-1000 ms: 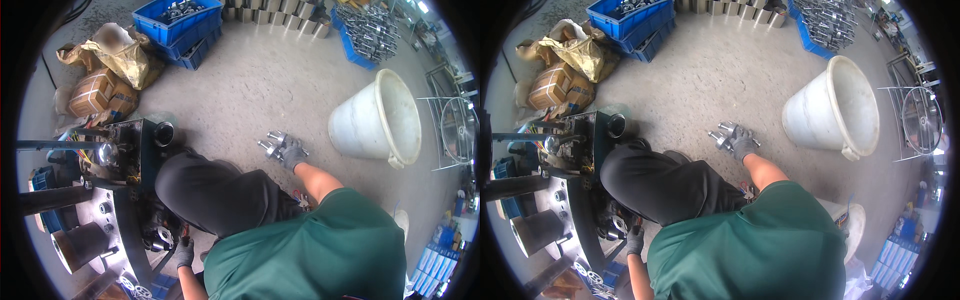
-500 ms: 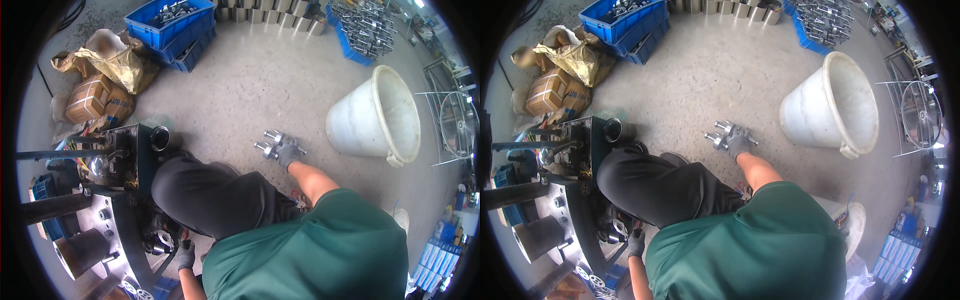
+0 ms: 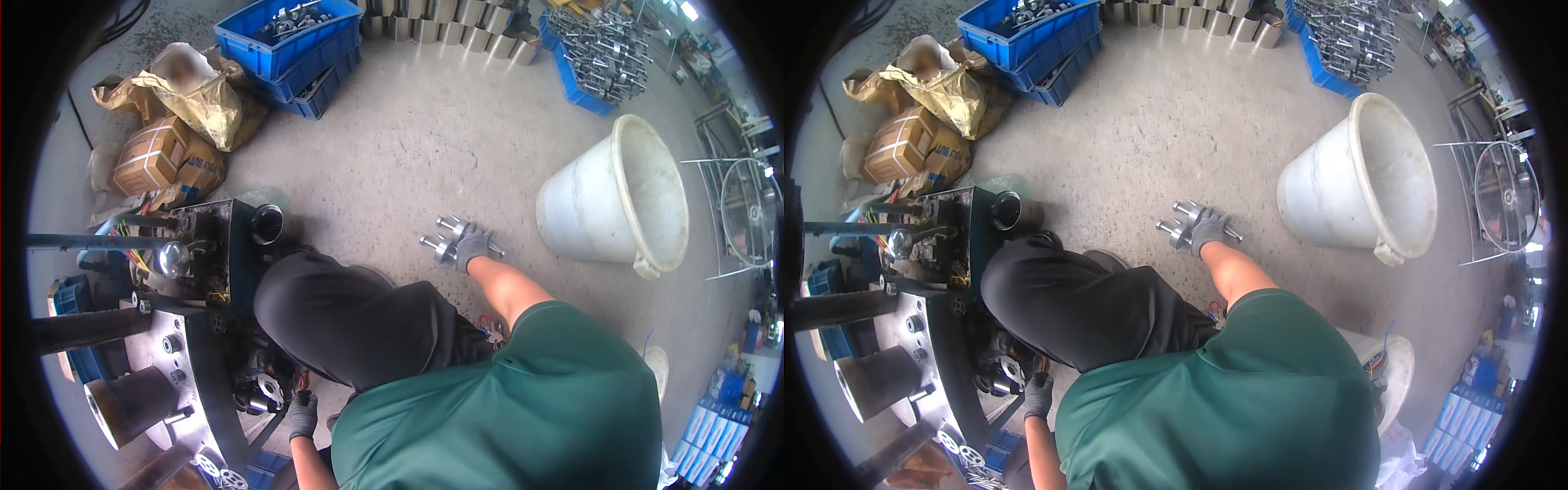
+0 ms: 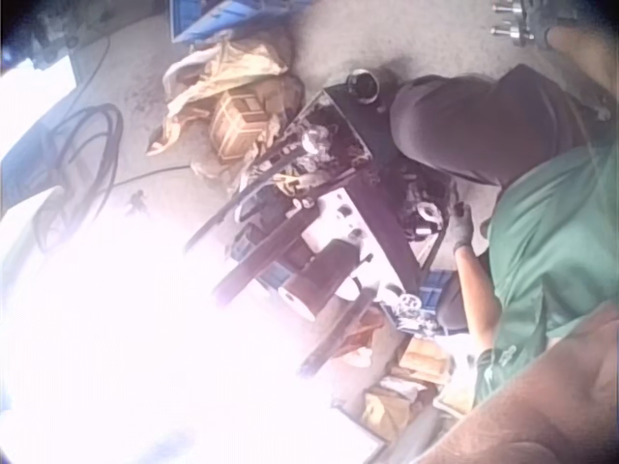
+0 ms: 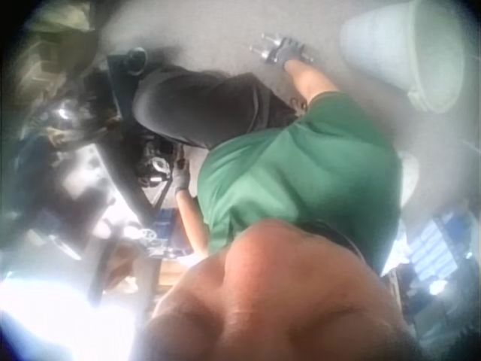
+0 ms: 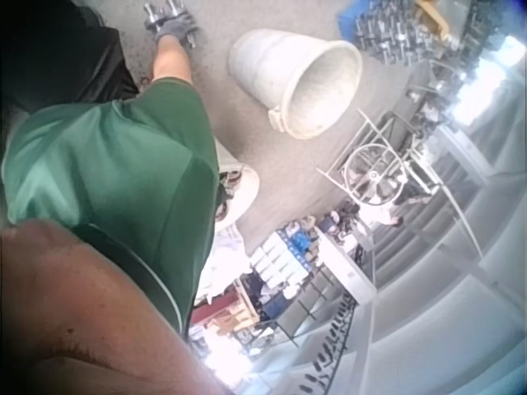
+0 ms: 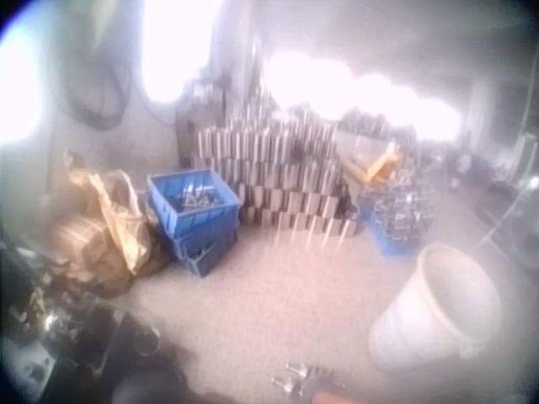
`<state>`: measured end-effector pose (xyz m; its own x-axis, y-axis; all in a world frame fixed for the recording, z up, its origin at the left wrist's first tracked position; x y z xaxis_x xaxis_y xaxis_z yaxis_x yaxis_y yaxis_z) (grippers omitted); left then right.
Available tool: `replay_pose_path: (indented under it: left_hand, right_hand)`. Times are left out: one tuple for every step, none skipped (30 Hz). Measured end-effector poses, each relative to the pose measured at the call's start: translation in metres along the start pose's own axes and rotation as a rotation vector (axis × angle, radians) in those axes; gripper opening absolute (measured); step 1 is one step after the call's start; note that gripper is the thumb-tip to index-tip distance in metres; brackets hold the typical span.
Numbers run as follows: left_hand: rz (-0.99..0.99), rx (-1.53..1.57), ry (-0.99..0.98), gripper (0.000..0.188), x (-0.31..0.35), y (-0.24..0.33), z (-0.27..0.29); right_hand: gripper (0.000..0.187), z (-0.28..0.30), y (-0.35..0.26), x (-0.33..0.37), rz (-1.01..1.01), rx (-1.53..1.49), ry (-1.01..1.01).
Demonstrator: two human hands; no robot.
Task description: Operating an industrial press to assemble or mold metal components.
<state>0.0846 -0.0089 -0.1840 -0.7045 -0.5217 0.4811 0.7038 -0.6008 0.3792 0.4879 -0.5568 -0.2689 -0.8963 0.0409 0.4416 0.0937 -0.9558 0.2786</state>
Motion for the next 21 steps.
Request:
replay_pose_path:
  left_hand:
    - [0.005,-0.016,0.016,0.037,-0.001,-0.005,0.001]
    - [0.005,-0.031,0.031,0.037,-0.003,-0.008,0.000]
    - [0.005,-0.023,0.045,0.037,-0.001,-0.013,0.000]
    - [0.009,-0.005,0.052,0.038,0.003,-0.017,0.000]
    - [0.000,0.008,0.045,0.038,-0.003,-0.004,0.002]
    - [-0.023,-0.052,0.031,0.039,-0.002,0.008,0.005]
    - [-0.044,-0.042,0.040,0.039,-0.002,0.022,0.009]
    - [-0.028,-0.051,0.030,0.039,-0.002,0.029,0.010]
    - [-0.008,-0.062,0.018,0.039,-0.004,0.029,0.007]
    - [-0.006,-0.051,0.038,0.039,-0.001,0.016,0.006]
    - [-0.011,0.048,0.047,0.040,-0.001,0.000,0.001]
    - [-0.018,0.143,0.052,0.040,-0.001,-0.012,-0.003]
    - [-0.034,0.148,0.050,0.040,-0.003,-0.010,-0.005]
    - [-0.046,0.099,0.059,0.039,-0.003,-0.009,-0.004]
    - [-0.059,0.053,0.074,0.039,-0.007,-0.008,-0.004]
    - [-0.038,0.014,0.074,0.038,-0.009,-0.009,-0.004]
    - [-0.032,0.026,0.096,0.038,-0.003,-0.013,0.002]
    - [-0.005,-0.006,0.087,0.038,0.004,-0.016,0.007]
    - [-0.027,-0.046,0.044,0.039,-0.008,-0.003,0.002]
    - [-0.136,-0.108,0.090,0.038,-0.010,0.002,0.003]
    - [-0.144,-0.103,0.095,0.038,-0.014,0.004,0.001]
  right_hand:
    - [0.088,0.003,-0.006,0.002,0.010,0.001,0.011]
    - [0.086,0.010,-0.010,0.007,0.011,-0.025,0.019]
    - [0.083,0.014,-0.014,0.011,0.011,-0.052,0.028]
    - [0.081,0.011,-0.018,0.010,-0.001,-0.040,0.078]
    - [0.081,0.006,-0.014,0.012,-0.016,-0.038,0.090]
    - [0.080,0.001,-0.009,0.014,-0.016,-0.042,0.073]
    - [0.080,-0.001,-0.004,0.012,-0.017,-0.047,0.062]
    - [0.080,-0.009,0.002,0.006,-0.037,-0.049,0.084]
    - [0.083,-0.021,0.007,0.002,-0.029,-0.047,0.072]
    - [0.086,-0.022,0.001,-0.006,0.006,-0.045,0.062]
    - [0.086,-0.012,-0.001,-0.011,0.013,-0.045,0.075]
    - [0.092,0.004,-0.004,-0.007,0.055,-0.058,-0.047]
    - [0.098,0.014,0.001,-0.004,0.080,-0.070,-0.168]
    - [0.114,0.008,0.003,-0.006,0.113,-0.031,-0.187]
    - [0.114,0.012,0.005,-0.002,0.102,-0.033,-0.175]
    - [0.118,0.018,0.004,0.004,0.118,-0.147,-0.143]
    - [0.122,0.037,-0.007,0.007,0.161,-0.255,-0.103]
    - [0.124,0.067,-0.018,0.020,-0.026,-0.276,-0.203]
    - [0.124,0.066,-0.005,0.022,-0.067,-0.282,-0.195]
    - [0.121,0.062,-0.008,0.025,-0.125,-0.271,-0.175]
    - [0.119,0.057,-0.009,0.026,-0.182,-0.261,-0.157]
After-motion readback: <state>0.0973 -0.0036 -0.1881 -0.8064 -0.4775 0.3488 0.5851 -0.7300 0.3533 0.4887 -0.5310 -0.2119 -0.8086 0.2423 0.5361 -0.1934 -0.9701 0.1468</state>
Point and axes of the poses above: each hand's wrist, its own x-axis away from the middle knuckle, its own z-axis out of the back of the hand, y = z × x, the point moved 4 cm from there along -x, towards the middle knuckle, and after that the axes turned 11 degrees about y, right-handed, at the moved point
